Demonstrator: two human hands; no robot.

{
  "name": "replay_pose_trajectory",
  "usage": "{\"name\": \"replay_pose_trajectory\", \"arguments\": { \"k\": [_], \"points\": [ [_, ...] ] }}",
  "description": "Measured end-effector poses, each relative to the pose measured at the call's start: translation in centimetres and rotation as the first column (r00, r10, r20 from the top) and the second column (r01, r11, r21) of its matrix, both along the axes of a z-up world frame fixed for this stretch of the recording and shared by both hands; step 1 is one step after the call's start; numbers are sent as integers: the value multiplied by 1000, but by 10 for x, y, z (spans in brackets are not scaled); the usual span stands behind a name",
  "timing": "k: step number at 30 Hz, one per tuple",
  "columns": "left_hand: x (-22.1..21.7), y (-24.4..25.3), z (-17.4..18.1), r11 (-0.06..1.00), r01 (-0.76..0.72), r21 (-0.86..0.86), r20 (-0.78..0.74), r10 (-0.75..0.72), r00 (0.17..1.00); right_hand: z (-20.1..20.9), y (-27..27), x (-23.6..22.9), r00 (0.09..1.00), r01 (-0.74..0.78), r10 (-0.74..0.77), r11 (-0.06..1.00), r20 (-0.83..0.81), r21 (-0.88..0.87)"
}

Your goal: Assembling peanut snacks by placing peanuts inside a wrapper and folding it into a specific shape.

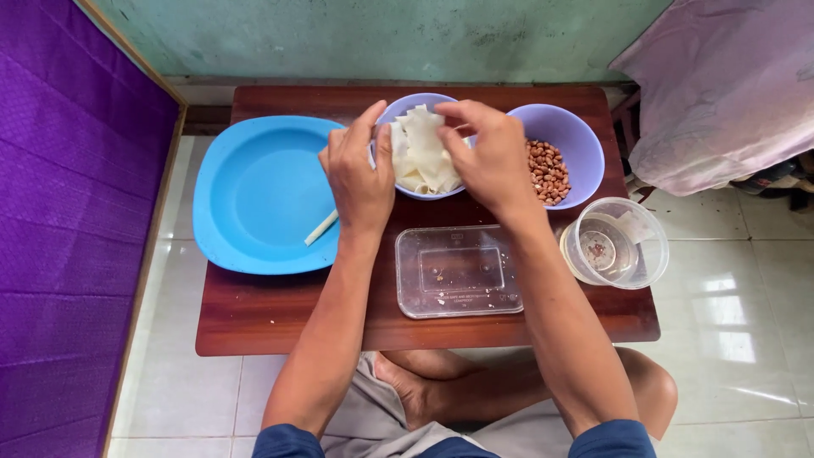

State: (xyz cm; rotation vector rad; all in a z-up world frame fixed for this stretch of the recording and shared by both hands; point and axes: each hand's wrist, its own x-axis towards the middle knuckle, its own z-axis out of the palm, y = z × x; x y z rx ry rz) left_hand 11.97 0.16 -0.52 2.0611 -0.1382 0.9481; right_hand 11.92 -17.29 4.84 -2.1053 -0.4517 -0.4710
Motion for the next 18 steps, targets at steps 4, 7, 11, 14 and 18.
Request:
{"name": "replay_pose_trajectory", "arguments": {
  "k": [4, 7, 11, 14, 18],
  "points": [
    [0, -9, 5, 994, -24, 102, 58, 18, 998, -8, -10, -1, 995, 79, -74, 993, -61, 91],
    [0, -12, 7, 992, 88, 89, 24, -91, 996, -9, -9, -8, 993, 73, -51, 972, -106, 222],
    [4, -9, -1, 957, 265, 120, -83, -256, 963, -12, -6, -10, 993, 96, -73, 954, -92, 283],
    [4, -3, -2, 954, 271, 131, -99, -260, 961, -13, -2, -10, 987, 158, -157, 972, -22, 173],
    [6, 1, -9, 964, 238, 116, -127, -223, 966, -11, 6, -11, 980, 188, -192, 980, 56, 66]
  ]
}}
